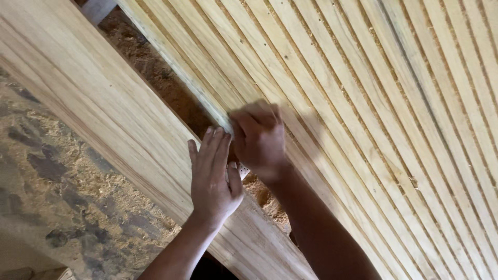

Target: The person sands a large wooden surface made of parallel planks using a sanding block. They move the block back and forth along the grain, covering multiple sections of the surface.

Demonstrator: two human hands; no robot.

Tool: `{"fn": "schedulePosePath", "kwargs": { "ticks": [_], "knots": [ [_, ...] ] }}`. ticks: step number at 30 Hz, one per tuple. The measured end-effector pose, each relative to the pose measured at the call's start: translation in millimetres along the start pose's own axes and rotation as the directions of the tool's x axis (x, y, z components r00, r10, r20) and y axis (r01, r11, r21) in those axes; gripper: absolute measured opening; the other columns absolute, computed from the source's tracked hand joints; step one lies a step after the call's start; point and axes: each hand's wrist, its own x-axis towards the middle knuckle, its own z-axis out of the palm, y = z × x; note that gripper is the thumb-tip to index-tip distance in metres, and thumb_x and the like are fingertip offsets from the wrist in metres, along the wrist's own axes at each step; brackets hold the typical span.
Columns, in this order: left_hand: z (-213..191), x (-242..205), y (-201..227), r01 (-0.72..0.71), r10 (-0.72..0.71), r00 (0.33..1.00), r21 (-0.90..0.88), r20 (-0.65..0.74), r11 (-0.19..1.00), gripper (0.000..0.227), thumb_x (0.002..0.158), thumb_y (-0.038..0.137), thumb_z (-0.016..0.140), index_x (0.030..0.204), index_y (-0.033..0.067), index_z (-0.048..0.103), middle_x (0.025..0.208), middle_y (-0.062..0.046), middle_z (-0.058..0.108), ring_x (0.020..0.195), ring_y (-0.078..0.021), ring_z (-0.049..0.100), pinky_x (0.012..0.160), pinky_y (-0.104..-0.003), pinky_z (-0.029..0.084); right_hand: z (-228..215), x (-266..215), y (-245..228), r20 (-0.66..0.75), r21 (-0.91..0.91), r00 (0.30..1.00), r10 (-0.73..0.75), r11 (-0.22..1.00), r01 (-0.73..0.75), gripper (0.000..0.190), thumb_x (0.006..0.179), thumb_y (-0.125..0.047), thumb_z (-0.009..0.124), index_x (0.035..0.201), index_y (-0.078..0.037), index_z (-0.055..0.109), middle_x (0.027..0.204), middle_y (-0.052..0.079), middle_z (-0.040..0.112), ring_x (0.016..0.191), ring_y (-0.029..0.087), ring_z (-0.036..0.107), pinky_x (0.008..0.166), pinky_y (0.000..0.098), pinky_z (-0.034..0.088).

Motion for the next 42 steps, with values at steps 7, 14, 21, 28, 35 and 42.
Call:
{"fn": "schedulePosePath", "kwargs": {
  "ticks": [7, 14, 21, 28, 35, 42],
  "knots": [
    [-5, 6, 6, 0.023, -0.023, 0.999, -0.006, 0.035, 1.0, 0.05, 0.091, 0.001, 0.055, 0.14, -0.0064, 0.054, 0.151, -0.026, 0.051, 0.147, -0.0412, 0.043, 0.125, -0.067, 0.019, -38, -39, -10, 0.02, -0.101, 0.999, 0.051, 0.994, -0.049, 0.005, 0.089, -0.003, 0.068, 0.092, -0.004, 0.072, 0.094, 0.009, 0.072, 0.093, 0.027, 0.067, 0.085, 0.0422, 0.05],
    [5, 3, -1, 0.015, -0.015, 1.0, 0.026, 0.013, 1.0, 0.043, 0.095, 0.004, 0.055, 0.137, -0.0066, 0.054, 0.151, -0.026, 0.05, 0.148, -0.0415, 0.043, 0.125, -0.069, 0.019, 20, -3, 6, -0.015, -0.078, 0.999, 0.045, 0.996, -0.046, 0.008, 0.087, -0.002, 0.07, 0.09, -0.006, 0.076, 0.089, 0.004, 0.075, 0.081, 0.021, 0.065, 0.078, 0.0432, 0.045],
    [-5, 9, 5, 0.005, -0.004, 1.0, -0.019, 0.026, 1.0, 0.05, 0.09, 0.002, 0.051, 0.139, -0.0084, 0.055, 0.15, -0.028, 0.051, 0.148, -0.0419, 0.039, 0.124, -0.065, 0.018, -44, -33, -15, 0.021, -0.141, 0.995, 0.093, 0.986, -0.089, 0.006, 0.087, -0.005, 0.069, 0.091, -0.008, 0.072, 0.093, 0.005, 0.073, 0.094, 0.025, 0.067, 0.085, 0.0413, 0.047],
    [0, 3, 2, 0.015, -0.015, 1.0, 0.01, 0.027, 1.0, 0.049, 0.093, 0.002, 0.049, 0.141, -0.0028, 0.056, 0.151, -0.023, 0.053, 0.151, -0.0387, 0.04, 0.128, -0.064, 0.017, 18, -1, 8, -0.012, -0.057, 0.999, 0.034, 0.998, -0.035, 0.004, 0.091, -0.005, 0.07, 0.093, -0.007, 0.073, 0.086, 0.007, 0.071, 0.082, 0.023, 0.063, 0.077, 0.0412, 0.044],
    [-2, 5, 4, 0.002, -0.002, 1.0, 0.002, 0.017, 1.0, 0.049, 0.095, 0.006, 0.049, 0.142, -0.0037, 0.055, 0.151, -0.023, 0.052, 0.149, -0.0376, 0.042, 0.128, -0.063, 0.017, -39, -51, -4, -0.059, -0.05, 0.996, 0.072, 0.996, -0.075, 0.008, 0.089, -0.003, 0.066, 0.093, -0.006, 0.072, 0.09, 0.009, 0.072, 0.091, 0.025, 0.068, 0.082, 0.0415, 0.045],
    [9, 0, -1, 0.012, -0.012, 1.0, 0.04, -0.007, 0.999, 0.052, 0.092, 0.006, 0.047, 0.142, -0.0065, 0.055, 0.148, -0.023, 0.053, 0.148, -0.0374, 0.041, 0.127, -0.063, 0.015, 30, -16, 18, -0.024, -0.066, 0.999, 0.043, 0.997, -0.044, 0.01, 0.092, 0.0, 0.065, 0.092, -0.006, 0.073, 0.087, 0.01, 0.073, 0.082, 0.022, 0.067, 0.081, 0.038, 0.046]
  ]
}}
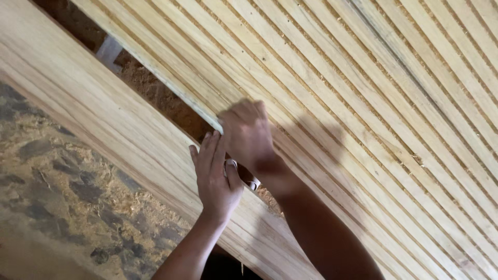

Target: The person sands a large wooden surface made of parallel planks using a sanding block. They move the block back and forth along the grain, covering multiple sections of the surface.

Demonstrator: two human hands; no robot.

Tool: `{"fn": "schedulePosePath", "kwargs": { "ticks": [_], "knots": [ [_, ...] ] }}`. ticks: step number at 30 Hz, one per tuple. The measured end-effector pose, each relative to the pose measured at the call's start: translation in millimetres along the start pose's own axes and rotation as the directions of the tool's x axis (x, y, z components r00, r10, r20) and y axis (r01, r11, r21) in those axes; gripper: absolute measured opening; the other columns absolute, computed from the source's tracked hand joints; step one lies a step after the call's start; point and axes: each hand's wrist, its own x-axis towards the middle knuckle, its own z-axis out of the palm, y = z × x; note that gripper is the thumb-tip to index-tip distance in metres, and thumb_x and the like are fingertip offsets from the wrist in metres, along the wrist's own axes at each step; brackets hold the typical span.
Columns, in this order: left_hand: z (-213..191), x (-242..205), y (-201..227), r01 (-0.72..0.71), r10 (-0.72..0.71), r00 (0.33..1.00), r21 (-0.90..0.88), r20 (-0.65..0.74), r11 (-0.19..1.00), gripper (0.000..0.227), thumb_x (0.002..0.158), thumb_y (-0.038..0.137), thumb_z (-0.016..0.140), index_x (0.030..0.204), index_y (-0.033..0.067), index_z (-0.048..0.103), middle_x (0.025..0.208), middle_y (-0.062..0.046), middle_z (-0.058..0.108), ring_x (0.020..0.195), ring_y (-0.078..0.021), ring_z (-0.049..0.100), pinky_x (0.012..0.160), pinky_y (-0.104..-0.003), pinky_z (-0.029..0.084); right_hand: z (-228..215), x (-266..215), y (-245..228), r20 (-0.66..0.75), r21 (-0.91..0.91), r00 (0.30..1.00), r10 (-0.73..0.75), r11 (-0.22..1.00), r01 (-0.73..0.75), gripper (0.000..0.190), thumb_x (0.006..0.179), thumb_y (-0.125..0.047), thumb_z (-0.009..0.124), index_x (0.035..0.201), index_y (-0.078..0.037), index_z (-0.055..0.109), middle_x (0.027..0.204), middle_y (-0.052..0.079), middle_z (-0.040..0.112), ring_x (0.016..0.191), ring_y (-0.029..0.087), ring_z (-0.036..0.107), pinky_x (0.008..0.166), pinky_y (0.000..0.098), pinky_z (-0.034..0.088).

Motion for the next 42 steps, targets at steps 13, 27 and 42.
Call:
{"fn": "schedulePosePath", "kwargs": {
  "ticks": [13, 27, 42],
  "knots": [
    [-8, 5, 5, -0.013, 0.013, 1.0, -0.013, -0.025, 1.0, 0.048, 0.094, 0.001, 0.052, 0.141, -0.0011, 0.057, 0.149, -0.02, 0.056, 0.149, -0.0367, 0.043, 0.129, -0.062, 0.019, -28, 14, -12, 0.008, 0.061, 1.0, -0.02, 0.998, 0.019, 0.006, 0.088, -0.002, 0.068, 0.088, -0.007, 0.072, 0.082, 0.008, 0.07, 0.08, 0.025, 0.065, 0.08, 0.0403, 0.043],
    [-8, -1, 4, -0.028, 0.027, 0.999, -0.026, -0.025, 0.999, 0.046, 0.097, 0.003, 0.051, 0.143, -0.0034, 0.055, 0.15, -0.021, 0.056, 0.151, -0.0371, 0.041, 0.13, -0.062, 0.017, -19, 9, -9, 0.047, 0.059, 0.999, 0.011, 0.998, -0.013, 0.008, 0.092, -0.003, 0.068, 0.088, -0.008, 0.074, 0.084, 0.008, 0.071, 0.083, 0.023, 0.064, 0.081, 0.0397, 0.045],
    [-7, 1, 3, -0.041, 0.04, 0.999, -0.018, -0.023, 0.999, 0.051, 0.093, 0.003, 0.051, 0.143, -0.0026, 0.054, 0.15, -0.021, 0.055, 0.15, -0.0385, 0.041, 0.129, -0.063, 0.017, -14, 22, -9, -0.004, 0.033, 0.997, -0.075, 0.997, 0.075, 0.01, 0.093, -0.004, 0.069, 0.087, -0.008, 0.075, 0.08, 0.006, 0.073, 0.073, 0.018, 0.063, 0.074, 0.0383, 0.042]
  ]
}}
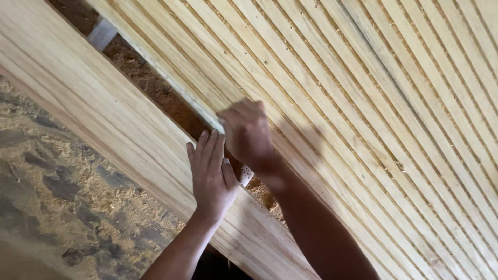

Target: The person sands a large wooden surface made of parallel planks using a sanding block. They move the block back and forth along the grain, covering multiple sections of the surface.

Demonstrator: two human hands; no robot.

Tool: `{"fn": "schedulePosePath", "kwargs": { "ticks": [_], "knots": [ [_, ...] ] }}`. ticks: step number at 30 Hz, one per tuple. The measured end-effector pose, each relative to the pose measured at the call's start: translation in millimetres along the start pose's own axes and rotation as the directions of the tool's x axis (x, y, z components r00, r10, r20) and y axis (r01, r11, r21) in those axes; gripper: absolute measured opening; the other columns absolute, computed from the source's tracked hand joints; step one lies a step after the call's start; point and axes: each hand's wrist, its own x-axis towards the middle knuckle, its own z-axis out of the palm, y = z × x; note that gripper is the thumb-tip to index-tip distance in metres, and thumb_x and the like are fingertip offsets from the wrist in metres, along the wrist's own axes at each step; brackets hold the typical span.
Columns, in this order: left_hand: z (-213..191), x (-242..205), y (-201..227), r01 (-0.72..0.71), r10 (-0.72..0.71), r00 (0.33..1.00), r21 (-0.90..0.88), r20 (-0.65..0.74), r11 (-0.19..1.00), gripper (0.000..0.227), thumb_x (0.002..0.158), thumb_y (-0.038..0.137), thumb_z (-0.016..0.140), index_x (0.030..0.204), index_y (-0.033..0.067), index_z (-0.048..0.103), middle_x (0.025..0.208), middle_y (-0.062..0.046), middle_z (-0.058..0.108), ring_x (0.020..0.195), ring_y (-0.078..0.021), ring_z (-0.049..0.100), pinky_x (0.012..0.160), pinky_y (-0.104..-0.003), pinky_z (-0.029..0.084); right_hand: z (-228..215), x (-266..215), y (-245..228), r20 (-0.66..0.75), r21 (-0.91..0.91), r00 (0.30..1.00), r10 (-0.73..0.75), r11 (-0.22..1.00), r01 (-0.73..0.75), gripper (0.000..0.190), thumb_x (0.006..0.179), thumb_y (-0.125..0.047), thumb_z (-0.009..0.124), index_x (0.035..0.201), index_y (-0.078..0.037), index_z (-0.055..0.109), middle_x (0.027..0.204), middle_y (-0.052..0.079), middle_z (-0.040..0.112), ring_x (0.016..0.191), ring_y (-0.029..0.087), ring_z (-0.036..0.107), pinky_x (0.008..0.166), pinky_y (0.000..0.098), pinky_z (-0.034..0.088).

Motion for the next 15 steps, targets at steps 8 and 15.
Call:
{"fn": "schedulePosePath", "kwargs": {
  "ticks": [8, 15],
  "knots": [
    [0, -1, -3, 0.02, -0.02, 0.999, -0.014, 0.031, 1.0, 0.055, 0.089, 0.005, 0.052, 0.143, -0.0037, 0.052, 0.151, -0.022, 0.052, 0.149, -0.0384, 0.039, 0.127, -0.063, 0.017, -16, -7, -6, -0.01, 0.051, 0.998, 0.06, 0.997, -0.059, 0.009, 0.09, -0.007, 0.073, 0.081, -0.009, 0.075, 0.073, 0.005, 0.071, 0.07, 0.019, 0.063, 0.071, 0.0411, 0.041],
    [0, 3, -1, -0.005, 0.005, 1.0, 0.013, 0.004, 1.0, 0.052, 0.093, 0.001, 0.05, 0.145, -0.0015, 0.053, 0.151, -0.021, 0.055, 0.15, -0.0377, 0.041, 0.13, -0.062, 0.016, -23, -20, 1, 0.037, -0.006, 0.999, 0.035, 0.999, -0.035, 0.008, 0.091, -0.004, 0.069, 0.091, -0.009, 0.075, 0.085, 0.007, 0.074, 0.08, 0.019, 0.066, 0.084, 0.0382, 0.046]
  ]
}}
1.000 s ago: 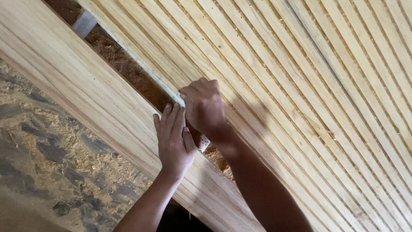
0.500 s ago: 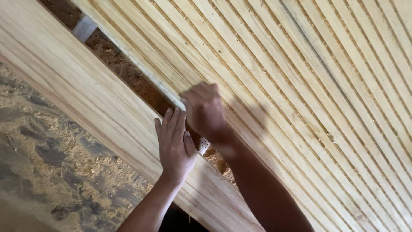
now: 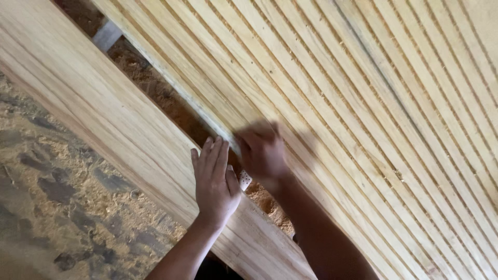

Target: The person sands a large wooden surface made of parallel planks using a sanding block. They move the block back and forth along the grain, covering multiple sections of the surface.

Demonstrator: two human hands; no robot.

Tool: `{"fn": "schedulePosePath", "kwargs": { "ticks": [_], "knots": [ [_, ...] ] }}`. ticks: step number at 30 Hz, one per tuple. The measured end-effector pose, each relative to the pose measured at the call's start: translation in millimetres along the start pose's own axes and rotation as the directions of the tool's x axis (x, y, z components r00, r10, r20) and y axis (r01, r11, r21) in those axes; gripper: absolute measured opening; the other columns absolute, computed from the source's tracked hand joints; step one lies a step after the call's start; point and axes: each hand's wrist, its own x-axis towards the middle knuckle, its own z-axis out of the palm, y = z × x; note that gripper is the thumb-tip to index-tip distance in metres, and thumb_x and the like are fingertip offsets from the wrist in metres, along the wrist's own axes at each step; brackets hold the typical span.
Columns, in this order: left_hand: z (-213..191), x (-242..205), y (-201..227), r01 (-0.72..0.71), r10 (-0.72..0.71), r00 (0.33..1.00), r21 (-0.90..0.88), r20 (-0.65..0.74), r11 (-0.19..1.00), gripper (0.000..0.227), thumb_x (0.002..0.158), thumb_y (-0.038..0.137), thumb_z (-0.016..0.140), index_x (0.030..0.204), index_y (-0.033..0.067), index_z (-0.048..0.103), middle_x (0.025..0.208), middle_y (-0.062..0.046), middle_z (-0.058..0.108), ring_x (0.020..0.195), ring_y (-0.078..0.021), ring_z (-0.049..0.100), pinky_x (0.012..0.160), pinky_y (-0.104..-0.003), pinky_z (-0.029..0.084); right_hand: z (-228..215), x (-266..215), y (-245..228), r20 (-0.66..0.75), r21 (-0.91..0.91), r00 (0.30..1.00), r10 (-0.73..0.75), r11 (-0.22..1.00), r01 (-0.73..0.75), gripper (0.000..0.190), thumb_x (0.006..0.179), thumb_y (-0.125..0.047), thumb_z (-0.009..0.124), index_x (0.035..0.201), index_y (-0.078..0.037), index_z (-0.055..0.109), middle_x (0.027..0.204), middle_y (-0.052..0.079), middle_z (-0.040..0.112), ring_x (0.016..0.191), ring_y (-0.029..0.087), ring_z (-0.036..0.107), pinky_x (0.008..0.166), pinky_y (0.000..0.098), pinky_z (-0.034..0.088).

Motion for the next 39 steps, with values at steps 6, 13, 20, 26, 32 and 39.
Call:
{"fn": "schedulePosePath", "kwargs": {
  "ticks": [6, 13, 20, 26, 32, 39],
  "knots": [
    [6, -9, -6, 0.022, -0.021, 1.0, -0.024, 0.022, 0.999, 0.053, 0.089, 0.002, 0.051, 0.141, -0.0047, 0.054, 0.147, -0.025, 0.056, 0.148, -0.0374, 0.043, 0.128, -0.062, 0.016, 1, -8, -2, -0.101, 0.019, 0.995, 0.001, 1.0, 0.001, 0.006, 0.097, -0.008, 0.071, 0.096, -0.011, 0.076, 0.087, 0.004, 0.075, 0.078, 0.016, 0.068, 0.084, 0.0373, 0.047],
    [-1, -5, -2, 0.013, -0.013, 0.999, -0.002, 0.035, 1.0, 0.052, 0.089, 0.002, 0.051, 0.14, -0.0048, 0.054, 0.148, -0.023, 0.054, 0.15, -0.038, 0.04, 0.129, -0.062, 0.016, 20, 20, -9, 0.011, -0.018, 0.997, 0.075, 0.997, -0.075, 0.009, 0.087, -0.003, 0.071, 0.082, -0.008, 0.076, 0.078, 0.007, 0.072, 0.072, 0.023, 0.064, 0.074, 0.0409, 0.044],
    [-1, -6, -1, 0.04, -0.038, 0.999, -0.045, 0.027, 0.998, 0.053, 0.091, 0.002, 0.05, 0.144, -0.0036, 0.053, 0.151, -0.023, 0.054, 0.15, -0.0377, 0.041, 0.128, -0.062, 0.016, -16, -16, -16, -0.092, -0.042, 0.995, 0.026, 0.999, -0.03, 0.001, 0.089, -0.005, 0.073, 0.089, -0.006, 0.073, 0.099, 0.009, 0.077, 0.089, 0.023, 0.07, 0.08, 0.0392, 0.047],
    [-1, -6, -1, 0.021, -0.021, 0.999, 0.009, 0.027, 1.0, 0.046, 0.096, 0.003, 0.049, 0.141, -0.0023, 0.056, 0.149, -0.022, 0.055, 0.15, -0.0386, 0.042, 0.13, -0.063, 0.017, 25, 18, -8, -0.03, 0.047, 0.997, 0.066, 0.997, -0.065, 0.002, 0.089, -0.005, 0.074, 0.09, -0.006, 0.075, 0.083, 0.006, 0.07, 0.077, 0.022, 0.063, 0.079, 0.0399, 0.046],
    [-1, -7, -1, 0.044, -0.043, 0.998, -0.025, 0.047, 0.999, 0.046, 0.098, 0.004, 0.048, 0.142, -0.0012, 0.057, 0.151, -0.021, 0.056, 0.15, -0.0379, 0.043, 0.13, -0.063, 0.015, -71, -85, -4, 0.061, 0.019, 0.988, 0.145, 0.989, -0.146, 0.002, 0.088, -0.008, 0.075, 0.089, -0.006, 0.075, 0.088, 0.006, 0.074, 0.083, 0.022, 0.069, 0.077, 0.0391, 0.053],
    [-1, -2, 2, 0.053, -0.051, 0.997, -0.033, 0.06, 0.998, 0.049, 0.095, 0.004, 0.049, 0.143, -0.0036, 0.055, 0.153, -0.023, 0.052, 0.151, -0.0413, 0.038, 0.129, -0.061, 0.012, -85, -100, -29, -0.045, 0.107, 0.904, 0.425, 0.902, -0.419, 0.013, 0.082, 0.005, 0.076, 0.094, 0.002, 0.072, 0.086, 0.012, 0.069, 0.074, 0.025, 0.067, 0.064, 0.0345, 0.053]
  ]
}}
